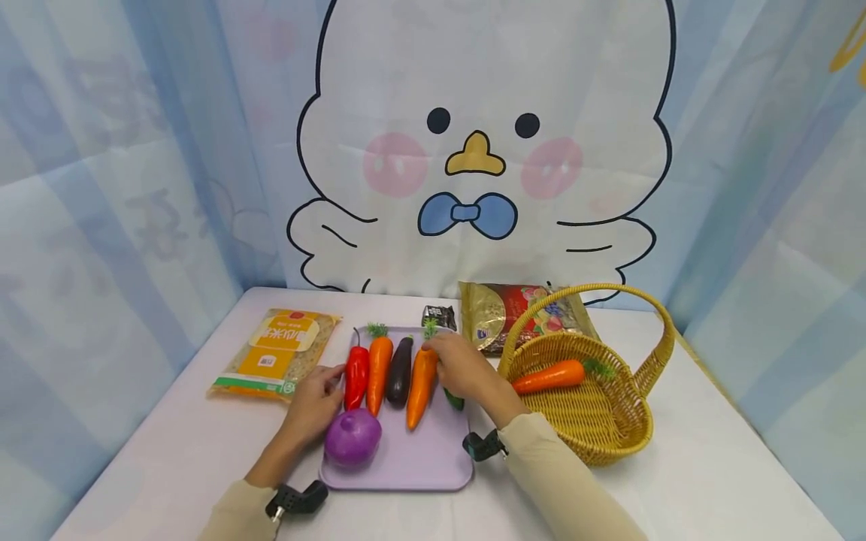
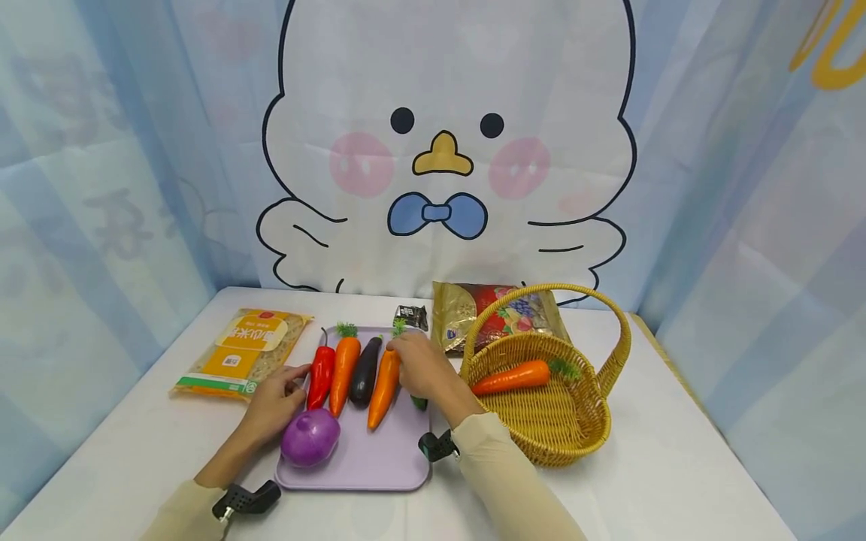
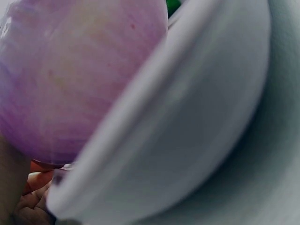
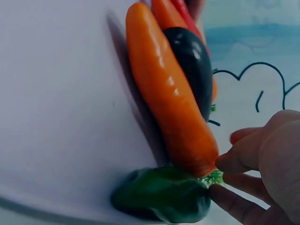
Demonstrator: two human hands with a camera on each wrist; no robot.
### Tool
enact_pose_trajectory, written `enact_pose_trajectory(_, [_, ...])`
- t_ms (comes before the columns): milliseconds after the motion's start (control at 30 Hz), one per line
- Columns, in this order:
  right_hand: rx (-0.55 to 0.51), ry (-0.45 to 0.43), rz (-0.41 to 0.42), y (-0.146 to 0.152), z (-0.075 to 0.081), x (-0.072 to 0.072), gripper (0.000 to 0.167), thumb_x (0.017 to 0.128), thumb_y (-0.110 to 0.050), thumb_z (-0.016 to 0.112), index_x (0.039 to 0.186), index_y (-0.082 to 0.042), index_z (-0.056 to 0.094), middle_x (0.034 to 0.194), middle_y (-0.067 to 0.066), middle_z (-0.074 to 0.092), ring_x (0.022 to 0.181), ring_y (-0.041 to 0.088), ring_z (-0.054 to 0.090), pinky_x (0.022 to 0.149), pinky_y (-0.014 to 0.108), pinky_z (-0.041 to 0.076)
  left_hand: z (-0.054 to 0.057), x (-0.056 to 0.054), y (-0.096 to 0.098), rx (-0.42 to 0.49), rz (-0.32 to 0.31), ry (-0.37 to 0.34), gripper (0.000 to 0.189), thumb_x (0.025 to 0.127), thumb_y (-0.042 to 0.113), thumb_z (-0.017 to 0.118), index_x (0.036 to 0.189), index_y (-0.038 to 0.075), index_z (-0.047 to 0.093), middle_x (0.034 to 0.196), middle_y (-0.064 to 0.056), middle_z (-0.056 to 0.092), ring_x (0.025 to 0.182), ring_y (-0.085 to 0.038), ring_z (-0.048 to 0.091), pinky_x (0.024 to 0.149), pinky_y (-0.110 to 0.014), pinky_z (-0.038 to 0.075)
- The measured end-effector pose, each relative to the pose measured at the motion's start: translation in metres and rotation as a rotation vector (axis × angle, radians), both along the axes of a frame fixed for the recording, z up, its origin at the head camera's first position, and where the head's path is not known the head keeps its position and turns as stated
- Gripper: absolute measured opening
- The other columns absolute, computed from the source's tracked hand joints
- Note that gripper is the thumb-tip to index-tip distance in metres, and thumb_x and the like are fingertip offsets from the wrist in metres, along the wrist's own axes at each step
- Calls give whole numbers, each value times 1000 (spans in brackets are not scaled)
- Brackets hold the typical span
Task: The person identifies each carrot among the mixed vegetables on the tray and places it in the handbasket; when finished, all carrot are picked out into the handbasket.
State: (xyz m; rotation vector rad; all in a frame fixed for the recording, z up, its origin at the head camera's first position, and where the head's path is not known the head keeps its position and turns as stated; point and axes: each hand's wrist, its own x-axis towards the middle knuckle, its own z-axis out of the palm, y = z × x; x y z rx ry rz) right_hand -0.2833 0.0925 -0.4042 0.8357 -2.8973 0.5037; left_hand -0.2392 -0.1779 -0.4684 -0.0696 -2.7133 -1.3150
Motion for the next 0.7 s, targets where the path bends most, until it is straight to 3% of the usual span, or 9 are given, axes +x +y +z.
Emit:
enact_pose_trajectory(200, [206,0,56,-11,1,-10,38,89,4,63,123,-11,72,120,5,68,112,25,62,102,38,49,-1,2,0,1,7,-15,52,88,1,57,140,-3,57,102,-13,57,83,-23,50,64,-27,44])
enact_pose_trajectory(433, [438,95,142,-23,-2,-9,31,93,-9,68,123,-16,72,116,5,64,107,24,58,92,36,53,-1,1,1,8,15,-28,51,90,2,57,141,-1,57,104,-11,57,84,-22,50,65,-26,44])
enact_pose_trajectory(700, [535,208,186,-26,-5,-8,24,90,-12,73,113,-17,75,110,-2,68,99,20,58,82,29,54,0,-1,1,6,9,-10,50,91,2,57,140,-3,57,106,-12,58,85,-22,51,67,-27,44])
